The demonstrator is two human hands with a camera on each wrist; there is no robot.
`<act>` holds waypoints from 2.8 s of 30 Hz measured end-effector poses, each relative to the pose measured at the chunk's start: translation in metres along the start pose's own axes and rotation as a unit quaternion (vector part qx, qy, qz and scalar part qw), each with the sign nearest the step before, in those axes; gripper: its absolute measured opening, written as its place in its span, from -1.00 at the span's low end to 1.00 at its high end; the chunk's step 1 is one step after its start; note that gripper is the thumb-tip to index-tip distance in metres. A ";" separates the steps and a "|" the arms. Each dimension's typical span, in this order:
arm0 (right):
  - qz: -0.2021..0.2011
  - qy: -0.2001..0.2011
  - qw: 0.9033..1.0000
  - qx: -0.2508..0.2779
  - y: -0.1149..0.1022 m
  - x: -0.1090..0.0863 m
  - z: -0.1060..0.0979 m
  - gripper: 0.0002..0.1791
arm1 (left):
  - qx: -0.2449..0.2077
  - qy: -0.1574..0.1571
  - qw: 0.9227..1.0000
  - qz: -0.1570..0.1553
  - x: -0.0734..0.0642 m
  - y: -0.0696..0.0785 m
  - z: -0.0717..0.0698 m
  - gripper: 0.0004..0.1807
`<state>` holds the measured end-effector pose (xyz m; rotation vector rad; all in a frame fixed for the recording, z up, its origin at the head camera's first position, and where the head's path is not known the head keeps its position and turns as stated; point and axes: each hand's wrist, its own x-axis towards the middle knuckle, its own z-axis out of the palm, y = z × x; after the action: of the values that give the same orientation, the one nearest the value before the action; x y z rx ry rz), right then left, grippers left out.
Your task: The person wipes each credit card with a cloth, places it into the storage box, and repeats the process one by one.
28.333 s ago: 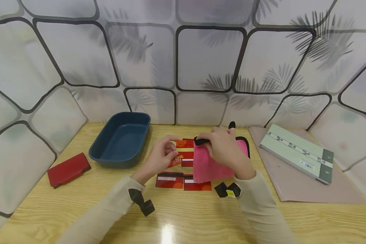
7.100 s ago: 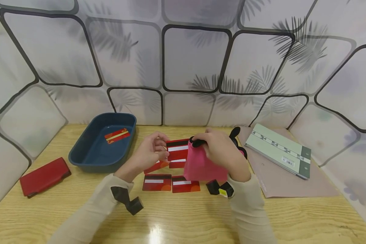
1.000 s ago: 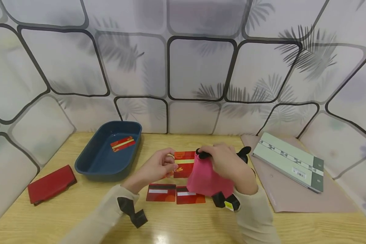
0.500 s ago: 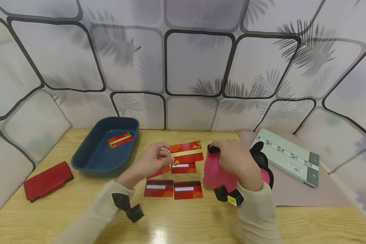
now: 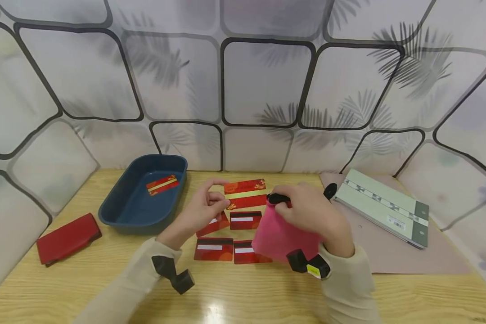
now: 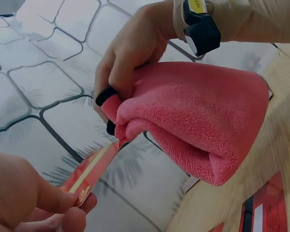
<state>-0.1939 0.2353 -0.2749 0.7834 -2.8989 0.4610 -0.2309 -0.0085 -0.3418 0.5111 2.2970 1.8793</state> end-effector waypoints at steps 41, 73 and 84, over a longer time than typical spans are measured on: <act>-0.038 0.121 0.985 -0.113 -0.031 0.017 0.037 -0.56 | 0.108 0.011 0.973 0.203 0.001 -0.009 0.024 -0.58; 0.038 0.115 0.986 -0.118 0.004 0.012 0.017 -0.53 | 0.039 0.029 0.993 0.111 -0.001 -0.009 0.016 -0.59; 0.051 0.075 0.985 -0.148 0.011 0.004 0.010 -0.52 | 0.066 0.040 0.992 0.099 -0.004 -0.002 0.016 -0.58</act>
<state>-0.2035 0.2389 -0.2869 0.5337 -2.7822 0.0872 -0.2225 0.0050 -0.3479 0.7191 2.5195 1.8710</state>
